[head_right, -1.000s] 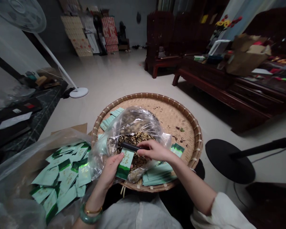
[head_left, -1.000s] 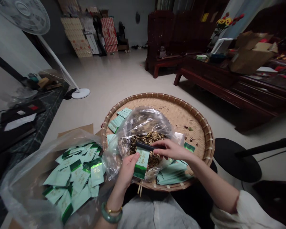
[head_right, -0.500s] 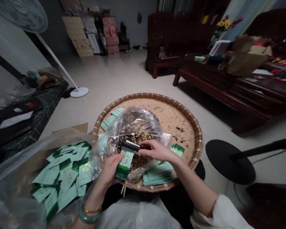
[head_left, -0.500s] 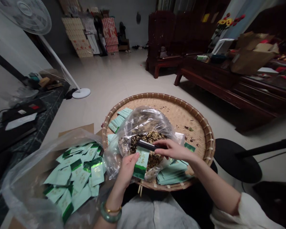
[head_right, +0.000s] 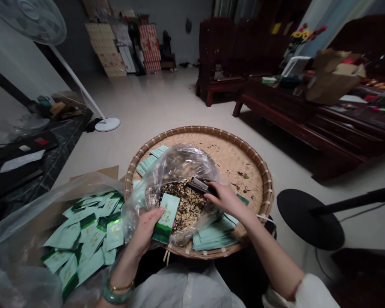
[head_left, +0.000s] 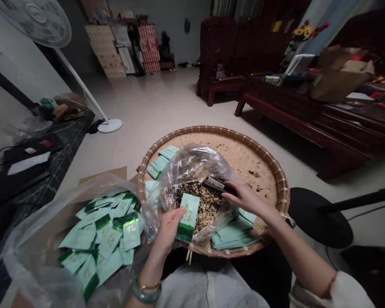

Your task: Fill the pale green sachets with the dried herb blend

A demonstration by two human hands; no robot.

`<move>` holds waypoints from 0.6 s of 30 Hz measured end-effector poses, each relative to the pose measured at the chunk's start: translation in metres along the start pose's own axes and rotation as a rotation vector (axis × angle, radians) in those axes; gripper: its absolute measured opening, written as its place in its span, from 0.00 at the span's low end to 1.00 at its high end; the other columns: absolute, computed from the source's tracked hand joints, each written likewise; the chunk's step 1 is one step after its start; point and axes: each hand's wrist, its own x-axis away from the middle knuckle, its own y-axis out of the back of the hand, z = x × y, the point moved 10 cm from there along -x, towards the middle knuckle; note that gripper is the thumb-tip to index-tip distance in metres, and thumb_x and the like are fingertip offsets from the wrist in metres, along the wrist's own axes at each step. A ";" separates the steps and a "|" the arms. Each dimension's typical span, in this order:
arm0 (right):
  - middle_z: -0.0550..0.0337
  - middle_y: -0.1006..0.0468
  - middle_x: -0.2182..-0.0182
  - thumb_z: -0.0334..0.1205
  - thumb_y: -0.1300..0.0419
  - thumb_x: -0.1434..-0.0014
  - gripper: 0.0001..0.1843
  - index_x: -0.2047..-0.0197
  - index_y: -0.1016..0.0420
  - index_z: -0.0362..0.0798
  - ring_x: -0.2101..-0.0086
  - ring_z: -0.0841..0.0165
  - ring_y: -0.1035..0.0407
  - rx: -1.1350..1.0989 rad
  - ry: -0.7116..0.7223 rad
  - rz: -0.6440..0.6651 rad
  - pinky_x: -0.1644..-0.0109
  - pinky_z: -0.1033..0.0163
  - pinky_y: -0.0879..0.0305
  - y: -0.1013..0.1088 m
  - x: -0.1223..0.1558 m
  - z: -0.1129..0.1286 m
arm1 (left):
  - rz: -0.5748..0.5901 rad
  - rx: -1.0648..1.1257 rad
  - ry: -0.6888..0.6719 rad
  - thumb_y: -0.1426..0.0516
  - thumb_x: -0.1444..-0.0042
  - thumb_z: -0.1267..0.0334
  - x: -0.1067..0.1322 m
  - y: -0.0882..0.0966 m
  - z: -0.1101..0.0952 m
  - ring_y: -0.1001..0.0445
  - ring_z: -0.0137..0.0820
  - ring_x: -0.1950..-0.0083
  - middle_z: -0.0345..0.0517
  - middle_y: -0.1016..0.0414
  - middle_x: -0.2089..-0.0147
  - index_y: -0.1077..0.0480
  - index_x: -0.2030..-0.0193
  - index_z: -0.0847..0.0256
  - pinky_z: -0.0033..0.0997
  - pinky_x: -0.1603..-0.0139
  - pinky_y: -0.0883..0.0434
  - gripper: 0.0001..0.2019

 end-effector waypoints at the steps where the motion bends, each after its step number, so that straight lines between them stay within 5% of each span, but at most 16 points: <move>1: 0.43 0.22 0.57 0.44 0.42 0.42 0.20 0.50 0.27 0.40 0.58 0.54 0.29 0.060 0.001 -0.028 0.54 0.52 0.35 0.001 0.001 -0.001 | 0.011 -0.004 0.003 0.37 0.57 0.41 0.000 -0.002 0.001 0.31 0.31 0.76 0.44 0.26 0.79 0.25 0.74 0.67 0.28 0.73 0.34 0.25; 4: 0.43 0.22 0.57 0.43 0.47 0.38 0.18 0.51 0.27 0.41 0.57 0.55 0.30 0.078 0.018 -0.097 0.52 0.51 0.37 -0.005 0.006 0.016 | 0.065 -0.051 -0.003 0.39 0.56 0.41 0.002 -0.012 0.001 0.33 0.29 0.77 0.43 0.29 0.80 0.26 0.75 0.66 0.26 0.74 0.37 0.25; 7: 0.50 0.22 0.55 0.45 0.51 0.35 0.17 0.51 0.28 0.47 0.57 0.61 0.30 -0.122 0.131 -0.089 0.53 0.57 0.37 -0.021 0.010 0.060 | 0.142 -0.153 -0.028 0.40 0.53 0.41 0.006 -0.026 -0.003 0.38 0.27 0.77 0.41 0.32 0.80 0.28 0.78 0.66 0.25 0.76 0.41 0.25; 11: 0.61 0.27 0.77 0.46 0.46 0.38 0.16 0.74 0.31 0.47 0.74 0.70 0.36 -0.241 0.200 -0.036 0.69 0.66 0.43 -0.046 0.007 0.098 | 0.210 -0.230 -0.065 0.41 0.51 0.41 0.015 -0.034 -0.010 0.44 0.25 0.78 0.38 0.37 0.81 0.31 0.80 0.65 0.24 0.77 0.46 0.25; 18: 0.67 0.42 0.82 0.48 0.47 0.39 0.22 0.80 0.44 0.48 0.77 0.74 0.47 -0.388 0.231 -0.053 0.74 0.68 0.51 -0.058 0.004 0.106 | 0.192 -0.230 -0.079 0.41 0.51 0.43 0.026 -0.025 -0.015 0.42 0.25 0.78 0.39 0.35 0.81 0.29 0.80 0.65 0.24 0.76 0.45 0.24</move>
